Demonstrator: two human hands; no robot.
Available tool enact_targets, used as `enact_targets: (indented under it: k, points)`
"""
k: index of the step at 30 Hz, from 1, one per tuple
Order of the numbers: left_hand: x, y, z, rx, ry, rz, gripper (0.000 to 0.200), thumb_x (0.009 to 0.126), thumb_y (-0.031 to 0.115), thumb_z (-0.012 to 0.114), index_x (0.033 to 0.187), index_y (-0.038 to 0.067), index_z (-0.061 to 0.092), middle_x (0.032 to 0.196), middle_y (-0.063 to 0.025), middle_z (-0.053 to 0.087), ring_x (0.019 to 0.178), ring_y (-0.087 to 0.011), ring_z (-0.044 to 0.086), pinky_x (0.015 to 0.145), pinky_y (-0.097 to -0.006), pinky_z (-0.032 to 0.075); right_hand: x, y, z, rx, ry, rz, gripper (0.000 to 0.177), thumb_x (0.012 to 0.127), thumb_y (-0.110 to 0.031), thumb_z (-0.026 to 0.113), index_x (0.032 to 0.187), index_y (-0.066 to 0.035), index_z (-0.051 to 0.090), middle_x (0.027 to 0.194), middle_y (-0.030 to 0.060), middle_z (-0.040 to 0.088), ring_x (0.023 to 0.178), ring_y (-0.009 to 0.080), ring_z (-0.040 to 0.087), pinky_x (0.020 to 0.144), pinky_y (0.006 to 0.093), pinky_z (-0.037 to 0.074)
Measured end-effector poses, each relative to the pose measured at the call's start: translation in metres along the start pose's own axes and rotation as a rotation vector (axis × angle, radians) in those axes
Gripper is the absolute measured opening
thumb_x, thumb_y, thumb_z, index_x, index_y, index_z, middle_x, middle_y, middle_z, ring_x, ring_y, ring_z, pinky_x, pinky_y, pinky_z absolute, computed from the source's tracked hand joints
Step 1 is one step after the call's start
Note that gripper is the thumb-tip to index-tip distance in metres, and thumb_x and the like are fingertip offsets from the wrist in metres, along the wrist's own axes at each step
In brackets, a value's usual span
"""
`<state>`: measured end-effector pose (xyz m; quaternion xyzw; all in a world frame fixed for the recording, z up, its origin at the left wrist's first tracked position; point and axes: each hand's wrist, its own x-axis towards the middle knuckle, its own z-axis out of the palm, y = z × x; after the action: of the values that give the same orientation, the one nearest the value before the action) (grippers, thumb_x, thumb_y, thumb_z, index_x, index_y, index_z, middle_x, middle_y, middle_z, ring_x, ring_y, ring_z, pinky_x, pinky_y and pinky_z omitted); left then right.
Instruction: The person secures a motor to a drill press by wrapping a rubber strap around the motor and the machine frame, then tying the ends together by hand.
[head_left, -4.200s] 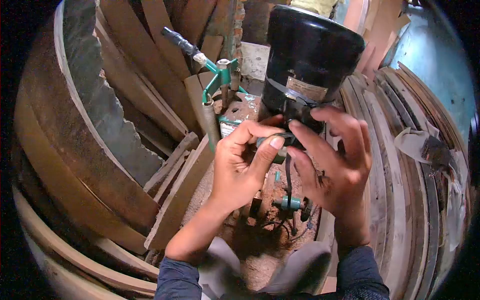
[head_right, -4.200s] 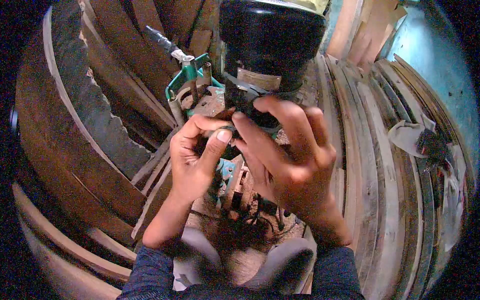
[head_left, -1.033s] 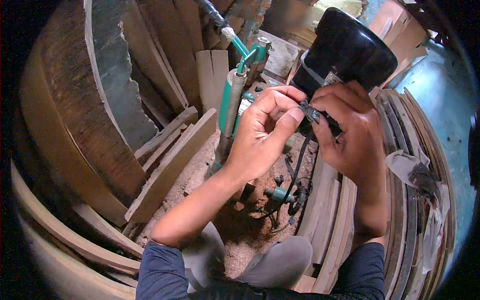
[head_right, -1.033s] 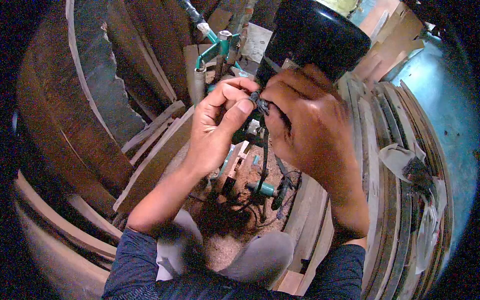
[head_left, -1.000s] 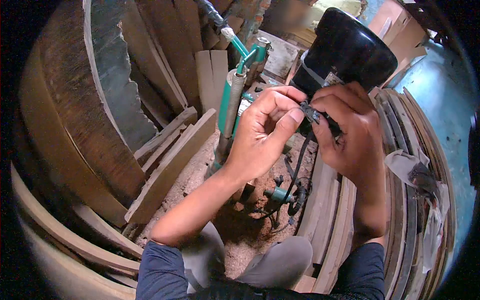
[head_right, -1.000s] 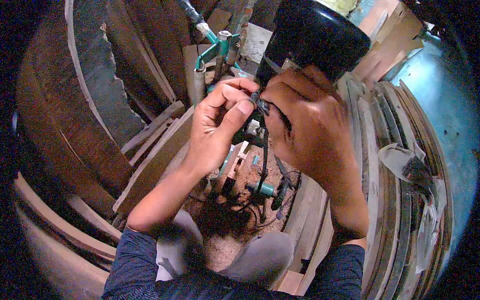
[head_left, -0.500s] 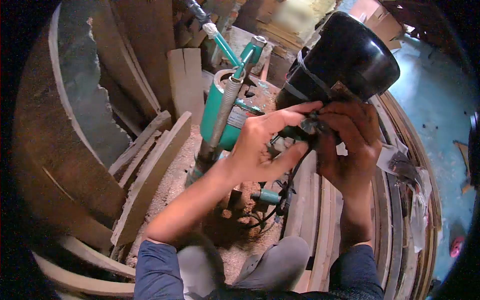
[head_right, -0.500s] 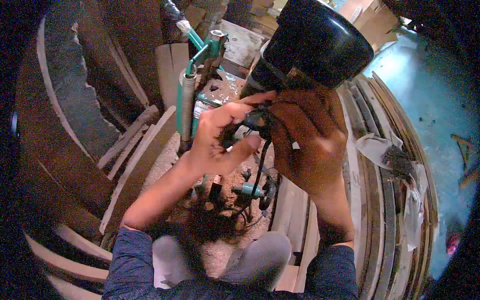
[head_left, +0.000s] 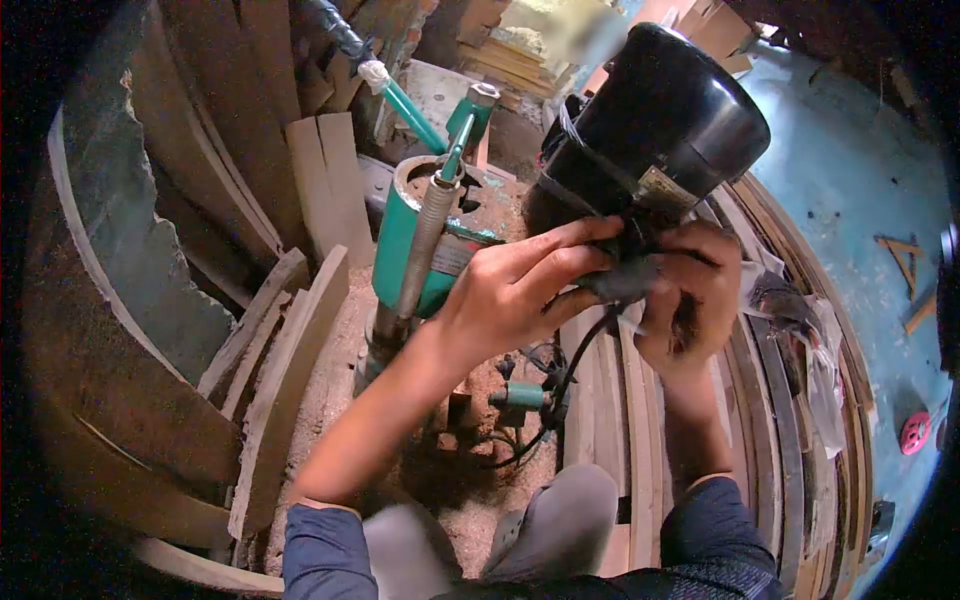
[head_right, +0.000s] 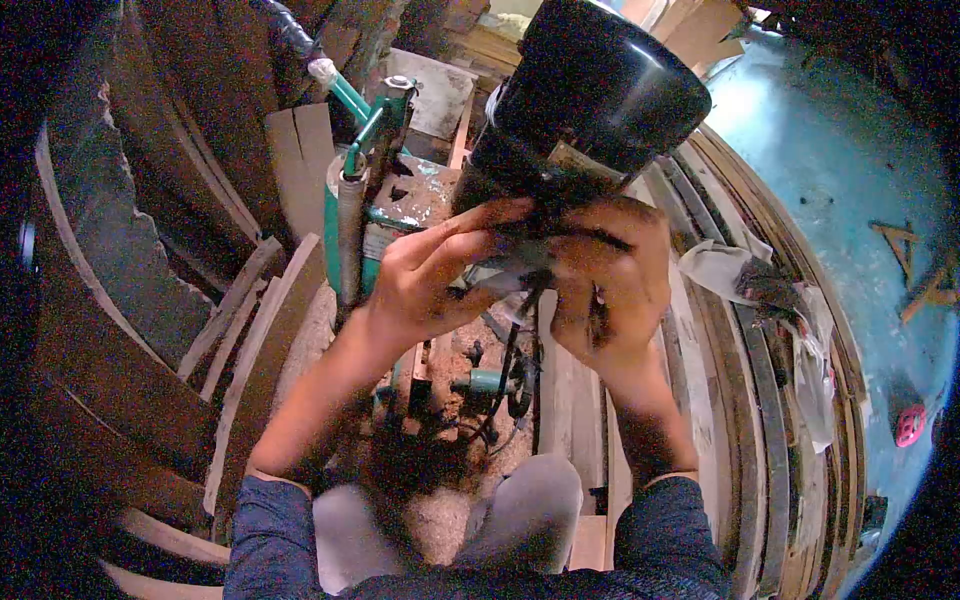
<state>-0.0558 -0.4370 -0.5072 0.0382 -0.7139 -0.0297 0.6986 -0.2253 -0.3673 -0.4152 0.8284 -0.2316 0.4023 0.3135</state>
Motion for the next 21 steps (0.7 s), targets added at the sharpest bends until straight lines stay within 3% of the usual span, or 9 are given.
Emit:
enact_targets:
  k: [1, 3, 5, 11, 14, 17, 18, 19, 21]
  points:
    - [0.0, 0.0, 0.001, -0.002, 0.003, 0.004, 0.045, 0.072, 0.012, 0.085, 0.106, 0.005, 0.058, 0.129, -0.0197, 0.064, 0.104, -0.0354, 0.07, 0.08, -0.0392, 0.06, -0.007, 0.002, 0.005, -0.004, 0.0, -0.003, 0.006, 0.092, -0.008, 0.06, 0.094, -0.002, 0.061, 0.1, 0.0164, 0.061, 0.094, 0.0287, 0.059, 0.085, 0.0389, 0.047]
    - [0.0, 0.0, 0.005, -0.001, 0.055, 0.014, 0.044, 0.071, 0.01, 0.086, 0.106, 0.005, 0.059, 0.126, -0.0192, 0.066, 0.104, -0.0341, 0.07, 0.08, -0.0385, 0.06, -0.018, 0.004, 0.015, 0.132, 0.243, 0.104, 0.013, 0.096, -0.013, 0.057, 0.091, -0.002, 0.058, 0.101, 0.0149, 0.053, 0.098, 0.0263, 0.056, 0.087, 0.0388, 0.045]
    - [-0.001, 0.0, 0.007, 0.004, 0.071, 0.011, 0.043, 0.07, 0.009, 0.086, 0.104, 0.005, 0.06, 0.123, -0.0189, 0.067, 0.103, -0.0332, 0.071, 0.079, -0.0381, 0.061, -0.02, 0.001, 0.016, 0.183, 0.28, 0.11, 0.017, 0.096, -0.015, 0.058, 0.086, -0.001, 0.054, 0.1, 0.0127, 0.049, 0.1, 0.0246, 0.054, 0.086, 0.0383, 0.045]
    - [0.002, 0.001, 0.005, 0.048, 0.089, 0.037, 0.035, 0.07, 0.008, 0.085, 0.1, 0.004, 0.067, 0.114, -0.0138, 0.071, 0.098, -0.0281, 0.071, 0.079, -0.036, 0.06, -0.04, 0.008, 0.035, -0.007, 0.398, 0.068, 0.021, 0.099, -0.021, 0.056, 0.094, -0.003, 0.048, 0.097, 0.0105, 0.049, 0.089, 0.0223, 0.052, 0.08, 0.0349, 0.043]
    - [0.003, 0.004, 0.005, 0.095, 0.09, 0.061, 0.032, 0.071, 0.006, 0.083, 0.099, 0.004, 0.069, 0.109, -0.0109, 0.072, 0.095, -0.0257, 0.071, 0.079, -0.0348, 0.059, -0.041, -0.005, 0.063, -0.08, 0.696, 0.224, 0.027, 0.101, -0.028, 0.052, 0.096, -0.003, 0.047, 0.098, 0.0113, 0.051, 0.086, 0.0211, 0.052, 0.079, 0.0348, 0.044]
    - [0.004, 0.01, 0.005, 0.131, 0.1, 0.078, 0.029, 0.068, 0.004, 0.084, 0.093, 0.001, 0.07, 0.104, -0.0121, 0.072, 0.092, -0.0256, 0.071, 0.078, -0.0351, 0.06, -0.037, -0.006, 0.071, -0.103, 0.768, 0.282, 0.026, 0.101, -0.028, 0.053, 0.098, -0.003, 0.047, 0.099, 0.0126, 0.053, 0.086, 0.0216, 0.053, 0.078, 0.0351, 0.044]
    - [0.004, 0.009, 0.005, 0.141, 0.118, 0.101, 0.028, 0.068, 0.003, 0.084, 0.092, 0.0, 0.07, 0.103, -0.0125, 0.072, 0.091, -0.026, 0.071, 0.078, -0.035, 0.06, -0.038, -0.015, 0.058, -0.193, 0.556, 0.363, 0.022, 0.1, -0.025, 0.054, 0.096, -0.003, 0.05, 0.097, 0.0136, 0.055, 0.085, 0.0232, 0.055, 0.077, 0.0359, 0.045]
    - [0.003, 0.009, 0.005, 0.152, 0.135, 0.122, 0.026, 0.068, 0.001, 0.083, 0.091, 0.0, 0.07, 0.103, -0.0129, 0.072, 0.091, -0.0264, 0.072, 0.079, -0.0349, 0.06, -0.036, -0.014, 0.058, -0.195, 0.566, 0.371, 0.022, 0.1, -0.025, 0.054, 0.096, -0.003, 0.05, 0.097, 0.0136, 0.055, 0.085, 0.0232, 0.055, 0.077, 0.0359, 0.045]
    - [0.005, 0.009, 0.004, 0.164, 0.12, 0.137, 0.024, 0.068, -0.001, 0.082, 0.088, -0.001, 0.07, 0.101, -0.0127, 0.071, 0.092, -0.0267, 0.072, 0.079, -0.0342, 0.061, -0.029, -0.006, 0.06, -0.04, 0.682, 0.133, 0.021, 0.097, -0.022, 0.058, 0.091, -0.003, 0.053, 0.092, 0.0133, 0.056, 0.082, 0.0246, 0.056, 0.073, 0.0364, 0.046]
